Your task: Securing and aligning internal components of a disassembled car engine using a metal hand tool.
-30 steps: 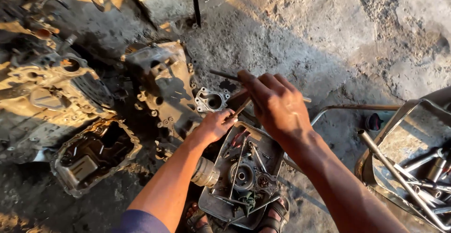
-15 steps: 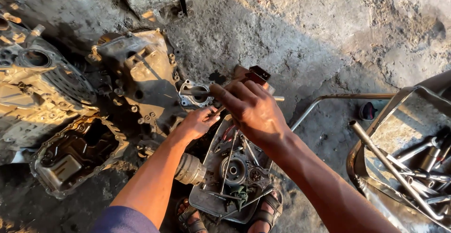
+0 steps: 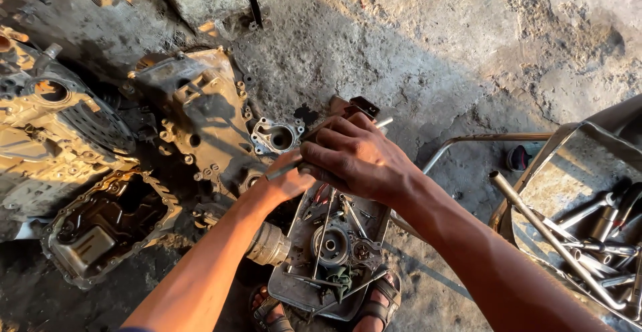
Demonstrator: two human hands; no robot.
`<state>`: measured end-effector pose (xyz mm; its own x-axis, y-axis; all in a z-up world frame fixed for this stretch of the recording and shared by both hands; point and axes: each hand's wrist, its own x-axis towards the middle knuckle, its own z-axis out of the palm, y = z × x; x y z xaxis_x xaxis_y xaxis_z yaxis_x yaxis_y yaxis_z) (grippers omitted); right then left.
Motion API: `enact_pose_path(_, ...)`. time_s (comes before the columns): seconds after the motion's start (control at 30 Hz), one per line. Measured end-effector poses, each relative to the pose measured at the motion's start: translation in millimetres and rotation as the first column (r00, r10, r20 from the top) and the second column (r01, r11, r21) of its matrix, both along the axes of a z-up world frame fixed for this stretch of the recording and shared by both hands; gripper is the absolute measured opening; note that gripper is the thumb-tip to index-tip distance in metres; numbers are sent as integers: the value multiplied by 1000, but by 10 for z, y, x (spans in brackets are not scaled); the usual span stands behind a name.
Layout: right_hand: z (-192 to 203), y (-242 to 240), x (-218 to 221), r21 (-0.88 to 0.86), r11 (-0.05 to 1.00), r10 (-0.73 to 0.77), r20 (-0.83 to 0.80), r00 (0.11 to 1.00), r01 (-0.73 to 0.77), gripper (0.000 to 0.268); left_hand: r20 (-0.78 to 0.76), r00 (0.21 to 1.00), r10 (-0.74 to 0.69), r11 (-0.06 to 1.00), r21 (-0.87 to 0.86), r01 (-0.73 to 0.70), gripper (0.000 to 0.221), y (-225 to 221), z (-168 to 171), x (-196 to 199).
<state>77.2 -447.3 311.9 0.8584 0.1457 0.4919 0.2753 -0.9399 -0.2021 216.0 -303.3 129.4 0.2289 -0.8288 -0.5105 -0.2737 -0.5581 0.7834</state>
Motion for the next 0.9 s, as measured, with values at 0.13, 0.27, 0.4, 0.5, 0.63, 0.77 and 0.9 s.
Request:
enact_pose_path(0.13, -64, -127, -34, -59, 996, 69, -26, 997, -71, 46, 25, 999, -39, 998, -41, 40, 41, -126, 369, -176)
enact_pose_path(0.27, -7, -68, -86, -152, 986, 63, -79, 995, -74, 41, 68, 993, -93, 990, -101, 99, 31, -154, 743, -241)
enact_pose_path(0.4, -41, 100, -154, 16, 938, -336, -208, 919, 346, 37, 98, 985, -142, 975, -160, 157, 28, -186, 1080, -326)
enact_pose_path(0.5, 375, 96, -59, 201, 490, -442, -782, 441, 848, 43, 129, 976, -177, 960, -194, 200, 31, -166, 1339, -379)
enact_pose_path(0.63, 238, -50, -326, 288, 463, -507, -690, 517, 838, 74, 661, 747, -63, 898, -290, 332, 25, 9, 1025, -390)
enact_pose_path(0.77, -14, 110, -760, -112, 669, -723, -327, 609, 734, 36, 955, 271, 120, 869, -233, 437, 23, -133, 951, -322)
enact_pose_path(0.9, 296, 648, -870, -93, 801, -567, -438, 698, 592, 40, 112, 973, -200, 962, 210, 173, 96, -328, 1156, -299)
